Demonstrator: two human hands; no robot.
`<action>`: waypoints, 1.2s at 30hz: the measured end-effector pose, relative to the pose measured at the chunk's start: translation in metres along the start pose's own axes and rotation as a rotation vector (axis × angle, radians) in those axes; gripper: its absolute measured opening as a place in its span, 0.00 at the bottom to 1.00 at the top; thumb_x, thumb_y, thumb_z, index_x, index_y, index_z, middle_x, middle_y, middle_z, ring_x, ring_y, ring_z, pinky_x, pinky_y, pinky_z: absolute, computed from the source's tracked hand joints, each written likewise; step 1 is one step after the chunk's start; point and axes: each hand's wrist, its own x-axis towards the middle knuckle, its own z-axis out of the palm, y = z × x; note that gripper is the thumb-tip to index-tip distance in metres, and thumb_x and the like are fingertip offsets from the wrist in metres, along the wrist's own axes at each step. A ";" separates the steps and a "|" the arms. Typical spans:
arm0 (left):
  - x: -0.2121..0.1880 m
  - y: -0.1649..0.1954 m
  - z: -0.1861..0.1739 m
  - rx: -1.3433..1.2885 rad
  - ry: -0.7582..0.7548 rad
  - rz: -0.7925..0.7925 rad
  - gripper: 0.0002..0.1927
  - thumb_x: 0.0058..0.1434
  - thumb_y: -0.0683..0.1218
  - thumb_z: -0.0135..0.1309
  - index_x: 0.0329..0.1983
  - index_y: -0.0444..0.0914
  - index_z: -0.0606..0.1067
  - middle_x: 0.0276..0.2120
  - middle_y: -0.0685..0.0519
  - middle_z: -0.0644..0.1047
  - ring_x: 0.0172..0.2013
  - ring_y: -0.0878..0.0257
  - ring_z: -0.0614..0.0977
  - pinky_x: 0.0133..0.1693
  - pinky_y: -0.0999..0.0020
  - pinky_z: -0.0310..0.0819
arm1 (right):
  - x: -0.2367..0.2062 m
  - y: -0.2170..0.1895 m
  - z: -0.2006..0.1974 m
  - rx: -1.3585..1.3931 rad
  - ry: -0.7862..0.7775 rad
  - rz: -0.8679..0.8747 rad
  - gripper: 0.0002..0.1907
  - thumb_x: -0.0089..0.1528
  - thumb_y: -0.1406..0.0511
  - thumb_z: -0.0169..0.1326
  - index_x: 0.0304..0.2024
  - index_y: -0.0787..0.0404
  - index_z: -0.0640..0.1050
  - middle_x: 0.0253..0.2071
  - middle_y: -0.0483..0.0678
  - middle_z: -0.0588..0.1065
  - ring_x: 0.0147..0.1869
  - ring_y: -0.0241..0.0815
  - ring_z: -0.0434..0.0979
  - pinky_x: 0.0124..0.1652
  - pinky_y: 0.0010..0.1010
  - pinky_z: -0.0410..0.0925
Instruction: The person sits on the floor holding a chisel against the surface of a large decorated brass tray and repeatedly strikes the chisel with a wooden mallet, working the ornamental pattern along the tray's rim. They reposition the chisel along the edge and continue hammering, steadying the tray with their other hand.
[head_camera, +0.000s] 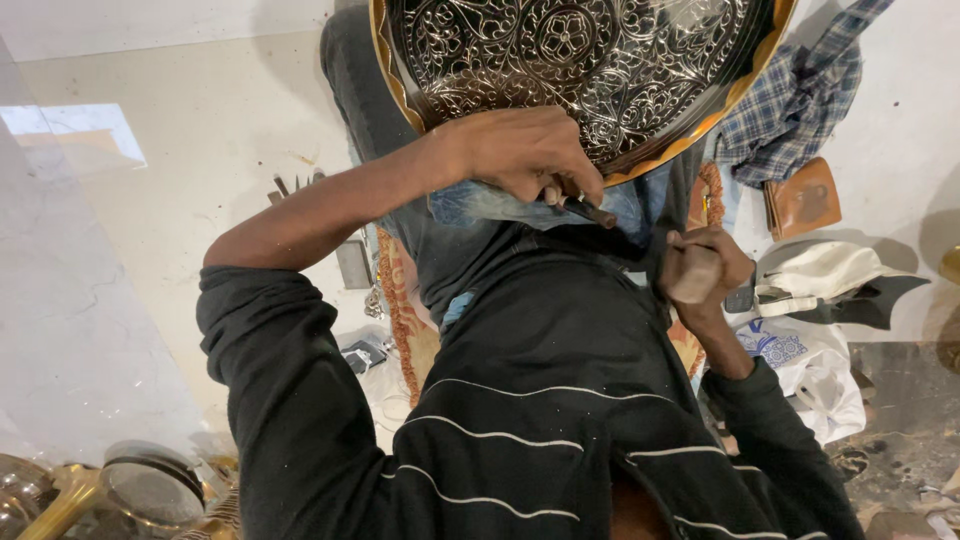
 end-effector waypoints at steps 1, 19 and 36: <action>0.000 0.000 0.000 -0.007 -0.001 0.005 0.23 0.47 0.34 0.61 0.49 0.38 0.80 0.27 0.46 0.80 0.26 0.49 0.80 0.27 0.53 0.66 | 0.000 0.000 -0.001 -0.010 -0.036 0.022 0.16 0.59 0.63 0.69 0.35 0.65 0.74 0.32 0.51 0.74 0.32 0.44 0.75 0.34 0.33 0.66; 0.003 0.001 -0.002 0.038 -0.033 -0.005 0.23 0.46 0.36 0.62 0.49 0.40 0.82 0.28 0.47 0.82 0.27 0.51 0.82 0.27 0.56 0.70 | -0.005 0.002 0.000 -0.058 -0.113 0.185 0.17 0.52 0.66 0.61 0.41 0.66 0.76 0.31 0.53 0.72 0.33 0.47 0.73 0.35 0.35 0.65; -0.003 -0.003 0.005 0.104 -0.013 -0.047 0.23 0.49 0.37 0.63 0.50 0.41 0.81 0.23 0.50 0.80 0.22 0.54 0.79 0.24 0.56 0.68 | 0.001 -0.001 0.002 0.126 -0.053 0.206 0.14 0.55 0.68 0.60 0.42 0.67 0.76 0.32 0.53 0.73 0.34 0.46 0.74 0.37 0.36 0.67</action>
